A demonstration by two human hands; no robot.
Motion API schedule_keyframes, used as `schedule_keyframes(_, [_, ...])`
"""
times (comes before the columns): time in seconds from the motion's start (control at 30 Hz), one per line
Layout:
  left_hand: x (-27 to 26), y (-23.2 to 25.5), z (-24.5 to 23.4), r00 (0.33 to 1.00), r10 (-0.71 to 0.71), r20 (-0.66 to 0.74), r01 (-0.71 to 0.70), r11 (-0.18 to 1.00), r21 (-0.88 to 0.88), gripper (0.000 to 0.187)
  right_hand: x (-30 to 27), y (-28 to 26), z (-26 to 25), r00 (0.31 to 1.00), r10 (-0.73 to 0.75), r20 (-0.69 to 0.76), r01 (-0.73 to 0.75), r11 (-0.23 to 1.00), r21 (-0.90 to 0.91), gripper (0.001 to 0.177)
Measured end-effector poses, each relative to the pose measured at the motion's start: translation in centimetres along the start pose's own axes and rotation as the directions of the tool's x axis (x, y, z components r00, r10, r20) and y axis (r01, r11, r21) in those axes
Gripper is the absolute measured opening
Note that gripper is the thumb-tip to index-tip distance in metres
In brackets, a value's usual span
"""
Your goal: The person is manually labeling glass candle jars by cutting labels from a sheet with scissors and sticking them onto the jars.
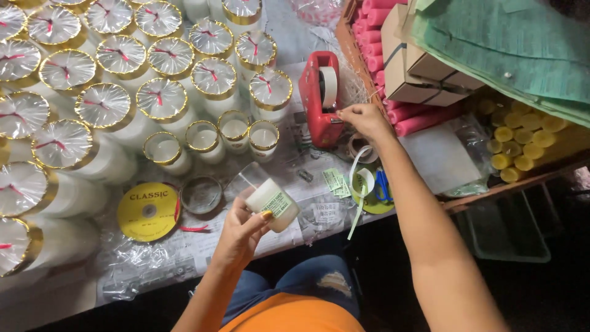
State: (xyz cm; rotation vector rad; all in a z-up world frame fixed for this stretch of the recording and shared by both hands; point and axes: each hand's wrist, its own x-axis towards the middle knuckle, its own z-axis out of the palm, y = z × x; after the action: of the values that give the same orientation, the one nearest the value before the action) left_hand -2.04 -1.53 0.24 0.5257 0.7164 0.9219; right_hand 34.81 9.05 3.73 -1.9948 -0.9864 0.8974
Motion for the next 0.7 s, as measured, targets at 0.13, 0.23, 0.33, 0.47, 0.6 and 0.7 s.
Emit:
schedule_keyframes(0.13, [0.1, 0.5, 1.2, 0.999, 0.022, -0.027, -0.023, 0.999, -0.026, 0.064, 2.3, 0.5, 0.9, 0.997, -0.075, -0.022, 0.073, 0.994, -0.075, 0.018])
schedule_keyframes(0.23, [0.5, 0.8, 1.4, 0.998, 0.044, -0.035, -0.046, 0.998, -0.051, 0.062, 0.4, -0.4, 1.4, 0.987, -0.078, -0.144, 0.074, 0.997, -0.031, 0.013])
schedule_keyframes(0.33, [0.7, 1.1, 1.7, 0.997, 0.06, -0.05, -0.062, 0.997, -0.051, 0.062, -2.3, 1.3, 2.0, 0.965, -0.115, -0.235, 0.151, 0.978, 0.143, 0.009])
schedule_keyframes(0.47, [0.9, 1.1, 2.1, 0.995, 0.071, -0.075, -0.073, 0.997, -0.025, 0.061, -2.6, 5.1, 3.7, 0.988, 0.043, -0.15, 0.012, 0.939, 0.345, 0.014])
schedule_keyframes(0.6, [0.9, 0.7, 3.3, 0.984, 0.143, -0.104, -0.144, 0.99, 0.0, 0.06, -3.6, 4.2, 5.0, 0.962, 0.227, 0.155, -0.272, 0.71, 0.65, 0.015])
schedule_keyframes(0.7, [1.5, 0.4, 3.5, 0.97, 0.202, -0.137, -0.196, 0.979, 0.055, 0.061, -6.9, 2.5, 5.1, 0.957, 0.148, 0.25, -0.276, 0.731, 0.625, 0.012])
